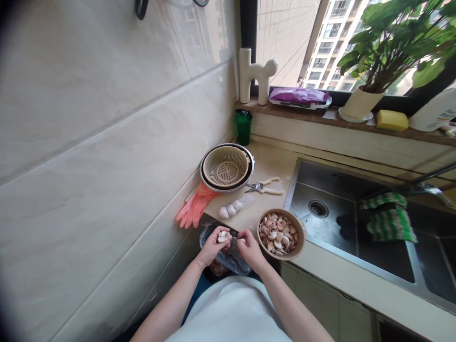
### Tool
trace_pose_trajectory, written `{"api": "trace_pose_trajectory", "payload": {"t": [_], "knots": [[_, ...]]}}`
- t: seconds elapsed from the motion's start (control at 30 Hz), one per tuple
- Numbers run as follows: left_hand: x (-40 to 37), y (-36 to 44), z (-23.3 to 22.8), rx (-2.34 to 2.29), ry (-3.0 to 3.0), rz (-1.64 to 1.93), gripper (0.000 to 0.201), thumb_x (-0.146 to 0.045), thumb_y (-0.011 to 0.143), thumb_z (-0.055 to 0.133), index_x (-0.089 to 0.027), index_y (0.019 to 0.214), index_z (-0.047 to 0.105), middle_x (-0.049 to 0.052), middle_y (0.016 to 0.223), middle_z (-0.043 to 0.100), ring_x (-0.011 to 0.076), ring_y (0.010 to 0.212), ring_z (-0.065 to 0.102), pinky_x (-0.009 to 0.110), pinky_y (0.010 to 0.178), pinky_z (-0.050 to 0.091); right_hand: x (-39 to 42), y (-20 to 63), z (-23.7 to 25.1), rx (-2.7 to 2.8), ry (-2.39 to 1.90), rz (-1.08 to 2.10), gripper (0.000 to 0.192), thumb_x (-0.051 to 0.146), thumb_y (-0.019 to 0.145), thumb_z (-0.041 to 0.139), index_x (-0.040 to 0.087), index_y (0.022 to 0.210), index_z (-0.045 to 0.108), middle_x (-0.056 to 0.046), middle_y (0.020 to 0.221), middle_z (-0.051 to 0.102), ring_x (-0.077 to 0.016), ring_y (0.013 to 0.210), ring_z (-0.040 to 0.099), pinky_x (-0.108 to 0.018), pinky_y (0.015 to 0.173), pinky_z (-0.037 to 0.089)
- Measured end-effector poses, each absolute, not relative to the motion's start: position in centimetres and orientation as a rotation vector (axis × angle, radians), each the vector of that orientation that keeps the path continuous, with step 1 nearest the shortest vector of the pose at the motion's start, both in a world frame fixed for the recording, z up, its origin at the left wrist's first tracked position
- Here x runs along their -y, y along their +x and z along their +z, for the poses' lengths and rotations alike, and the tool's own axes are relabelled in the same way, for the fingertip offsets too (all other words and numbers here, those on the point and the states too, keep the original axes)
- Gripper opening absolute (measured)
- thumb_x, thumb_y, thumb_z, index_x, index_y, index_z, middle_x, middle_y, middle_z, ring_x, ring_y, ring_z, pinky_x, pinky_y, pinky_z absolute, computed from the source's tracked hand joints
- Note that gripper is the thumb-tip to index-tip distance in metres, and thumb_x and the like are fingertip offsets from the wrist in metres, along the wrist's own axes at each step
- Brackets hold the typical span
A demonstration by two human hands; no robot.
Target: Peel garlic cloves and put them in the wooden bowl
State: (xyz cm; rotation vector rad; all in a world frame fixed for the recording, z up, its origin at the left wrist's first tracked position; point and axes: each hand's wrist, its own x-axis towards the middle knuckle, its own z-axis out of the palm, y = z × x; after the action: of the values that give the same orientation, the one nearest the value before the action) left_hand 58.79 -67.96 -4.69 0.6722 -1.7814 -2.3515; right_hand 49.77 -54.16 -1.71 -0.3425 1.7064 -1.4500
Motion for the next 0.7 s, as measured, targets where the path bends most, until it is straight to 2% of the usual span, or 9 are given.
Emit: {"api": "trace_pose_trajectory", "payload": {"t": [0.07, 0.17, 0.27, 0.33, 0.43, 0.53, 0.63, 0.7], "knots": [[68.4, 59.0, -5.2, 1.755, 0.731, -2.327, 0.039, -0.030, 0.073, 0.065, -0.019, 0.106, 0.047, -0.002, 0.082, 0.056, 0.0078, 0.062, 0.054, 0.020, 0.057, 0.044, 51.7, 48.3, -1.3, -1.982, -0.487, -1.435, 0.019, 0.039, 0.076, 0.050, 0.023, 0.085, 0.046, 0.005, 0.059, 0.051, -0.0119, 0.050, 0.047, -0.023, 0.046, 0.036], [68.7, 59.2, -6.0, 1.711, 0.761, -2.335, 0.051, -0.029, 0.071, 0.066, -0.019, 0.116, 0.044, 0.002, 0.094, 0.057, 0.0105, 0.071, 0.059, 0.025, 0.066, 0.048, 46.8, 44.5, -0.6, -2.549, -0.659, -1.221, 0.022, 0.041, 0.080, 0.047, 0.021, 0.090, 0.052, -0.005, 0.080, 0.062, -0.0204, 0.070, 0.057, -0.033, 0.063, 0.045], [68.5, 59.3, -6.3, 1.601, 0.832, -2.394, 0.057, -0.029, 0.070, 0.067, -0.018, 0.120, 0.043, 0.006, 0.102, 0.058, 0.0143, 0.079, 0.062, 0.033, 0.075, 0.051, 44.1, 41.5, 0.0, -2.909, -0.872, -0.975, 0.026, 0.040, 0.080, 0.047, 0.019, 0.091, 0.057, -0.012, 0.092, 0.063, -0.0289, 0.089, 0.056, -0.044, 0.080, 0.043], [68.3, 59.3, -6.3, 1.536, 0.884, -2.439, 0.056, -0.029, 0.069, 0.068, -0.017, 0.119, 0.045, 0.008, 0.104, 0.058, 0.0154, 0.078, 0.063, 0.035, 0.075, 0.052, 44.9, 41.6, 0.2, -2.953, -1.069, -0.988, 0.024, 0.038, 0.081, 0.047, 0.019, 0.091, 0.060, -0.013, 0.098, 0.062, -0.0294, 0.099, 0.052, -0.045, 0.089, 0.039], [68.1, 59.3, -5.8, 1.524, 0.922, -2.458, 0.056, -0.027, 0.068, 0.069, -0.016, 0.118, 0.048, 0.007, 0.097, 0.061, 0.0157, 0.074, 0.063, 0.036, 0.073, 0.052, 49.2, 44.8, 0.2, -2.596, -1.205, -1.127, 0.021, 0.033, 0.084, 0.046, 0.020, 0.092, 0.060, -0.009, 0.095, 0.062, -0.0226, 0.091, 0.056, -0.036, 0.083, 0.044], [68.0, 59.3, -5.4, 1.612, 0.890, -2.409, 0.053, -0.027, 0.069, 0.067, -0.017, 0.119, 0.050, 0.005, 0.093, 0.061, 0.0161, 0.076, 0.061, 0.033, 0.070, 0.052, 54.4, 48.6, -0.5, -2.274, -1.161, -1.064, 0.018, 0.032, 0.080, 0.054, 0.022, 0.093, 0.060, -0.005, 0.088, 0.062, -0.0185, 0.077, 0.057, -0.029, 0.069, 0.045], [68.0, 59.4, -5.4, 1.815, 0.750, -2.254, 0.045, -0.021, 0.068, 0.065, -0.019, 0.112, 0.056, 0.004, 0.092, 0.061, 0.0159, 0.079, 0.059, 0.028, 0.066, 0.051, 57.4, 50.4, -1.7, -2.265, -1.103, -0.986, 0.014, 0.031, 0.076, 0.059, 0.021, 0.085, 0.060, -0.003, 0.081, 0.060, -0.0167, 0.068, 0.054, -0.027, 0.062, 0.041], [68.0, 59.6, -5.6, 1.927, 0.695, -2.175, 0.036, -0.019, 0.069, 0.063, -0.018, 0.104, 0.058, 0.002, 0.084, 0.061, 0.0128, 0.068, 0.057, 0.024, 0.059, 0.048, 58.0, 50.4, -2.5, -2.279, -1.124, -0.970, 0.009, 0.029, 0.076, 0.059, 0.020, 0.077, 0.058, -0.002, 0.075, 0.058, -0.0158, 0.066, 0.052, -0.026, 0.061, 0.038]]}}
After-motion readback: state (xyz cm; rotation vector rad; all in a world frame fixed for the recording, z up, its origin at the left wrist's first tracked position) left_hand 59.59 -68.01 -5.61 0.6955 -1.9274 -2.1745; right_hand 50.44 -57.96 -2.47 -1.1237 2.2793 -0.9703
